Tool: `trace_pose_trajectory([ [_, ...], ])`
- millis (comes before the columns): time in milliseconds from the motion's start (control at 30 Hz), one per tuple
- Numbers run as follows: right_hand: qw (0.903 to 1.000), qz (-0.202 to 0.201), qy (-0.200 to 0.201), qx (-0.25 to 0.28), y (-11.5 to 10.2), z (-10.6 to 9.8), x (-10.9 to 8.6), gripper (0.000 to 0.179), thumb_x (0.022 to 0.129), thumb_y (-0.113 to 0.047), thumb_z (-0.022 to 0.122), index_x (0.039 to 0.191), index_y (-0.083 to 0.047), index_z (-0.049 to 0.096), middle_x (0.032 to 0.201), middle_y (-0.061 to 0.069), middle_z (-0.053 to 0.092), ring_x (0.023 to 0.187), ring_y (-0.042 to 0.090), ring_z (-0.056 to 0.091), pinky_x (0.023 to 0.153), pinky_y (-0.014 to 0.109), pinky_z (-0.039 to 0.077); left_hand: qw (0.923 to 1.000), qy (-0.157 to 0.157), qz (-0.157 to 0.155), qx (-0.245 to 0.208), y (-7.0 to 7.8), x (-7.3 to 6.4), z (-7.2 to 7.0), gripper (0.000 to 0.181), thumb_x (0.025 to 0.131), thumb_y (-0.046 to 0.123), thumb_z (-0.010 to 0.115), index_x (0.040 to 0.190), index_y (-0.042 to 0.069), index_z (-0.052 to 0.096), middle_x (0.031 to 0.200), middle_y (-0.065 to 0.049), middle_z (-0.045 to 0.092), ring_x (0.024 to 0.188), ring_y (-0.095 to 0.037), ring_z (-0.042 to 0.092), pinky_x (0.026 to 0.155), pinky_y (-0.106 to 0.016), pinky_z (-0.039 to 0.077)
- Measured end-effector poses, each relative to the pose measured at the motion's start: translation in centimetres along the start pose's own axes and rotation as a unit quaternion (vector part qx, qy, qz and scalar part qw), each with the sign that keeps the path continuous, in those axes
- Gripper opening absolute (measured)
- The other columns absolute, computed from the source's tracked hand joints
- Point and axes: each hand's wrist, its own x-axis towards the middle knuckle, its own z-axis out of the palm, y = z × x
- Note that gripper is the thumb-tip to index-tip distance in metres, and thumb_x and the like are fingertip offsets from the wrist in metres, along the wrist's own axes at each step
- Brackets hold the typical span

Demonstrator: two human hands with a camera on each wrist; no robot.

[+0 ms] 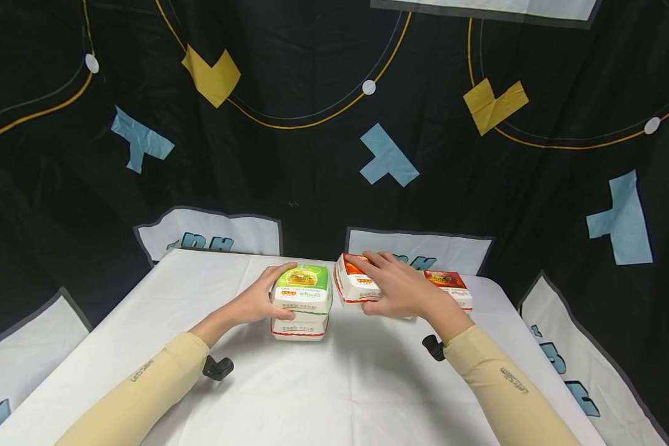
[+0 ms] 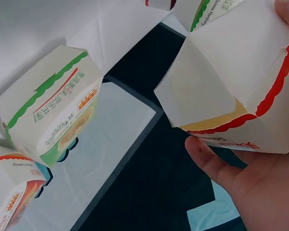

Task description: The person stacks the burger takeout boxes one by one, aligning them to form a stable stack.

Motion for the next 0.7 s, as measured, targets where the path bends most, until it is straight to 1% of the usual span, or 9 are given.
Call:
trace_pose_trajectory([
  [300, 0.9999, -0.01, 0.001, 0.006, -0.9, 0.0, 1.1, 0.088, 0.083, -0.049, 0.063, 0.159, -0.045, 0.018, 0.161, 0.001, 0.034, 0.141, 0.029, 0.036, 0.102, 0.057, 0.045, 1.0, -0.001, 0.001, -0.001, 0.1, -0.1, 0.0, 0.11, 0.068, 0.036, 0.092, 0.156, 0.038, 0.028, 0.153, -0.004, 0.032, 0.129, -0.025, 0.044, 0.103, -0.047, 0.043],
  [400, 0.9999, -0.011, 0.003, 0.003, -1.1, 0.0, 1.4, 0.089, 0.083, -0.049, 0.063, 0.159, -0.046, 0.017, 0.162, 0.002, 0.034, 0.141, 0.03, 0.036, 0.1, 0.057, 0.046, 1.0, -0.001, 0.0, -0.001, 0.1, -0.1, 0.0, 0.11, 0.067, 0.036, 0.092, 0.156, 0.038, 0.028, 0.153, -0.004, 0.032, 0.13, -0.025, 0.044, 0.103, -0.048, 0.043],
  [567, 0.9999, -0.011, 0.004, 0.0, -1.4, 0.0, 2.0, 0.089, 0.083, -0.049, 0.062, 0.159, -0.048, 0.016, 0.162, 0.001, 0.033, 0.141, 0.029, 0.036, 0.101, 0.057, 0.046, 1.0, 0.001, 0.002, -0.004, 0.1, -0.1, 0.0, 0.111, 0.067, 0.036, 0.093, 0.157, 0.036, 0.028, 0.154, -0.005, 0.031, 0.13, -0.025, 0.044, 0.104, -0.049, 0.043],
  [700, 0.9999, -0.01, 0.002, -0.003, -1.6, 0.0, 2.4, 0.088, 0.083, -0.05, 0.062, 0.159, -0.048, 0.015, 0.162, 0.001, 0.033, 0.141, 0.028, 0.036, 0.1, 0.054, 0.048, 1.0, 0.003, 0.001, -0.003, 0.1, -0.1, 0.0, 0.111, 0.067, 0.038, 0.092, 0.156, 0.038, 0.028, 0.153, -0.004, 0.031, 0.13, -0.025, 0.044, 0.103, -0.048, 0.043],
])
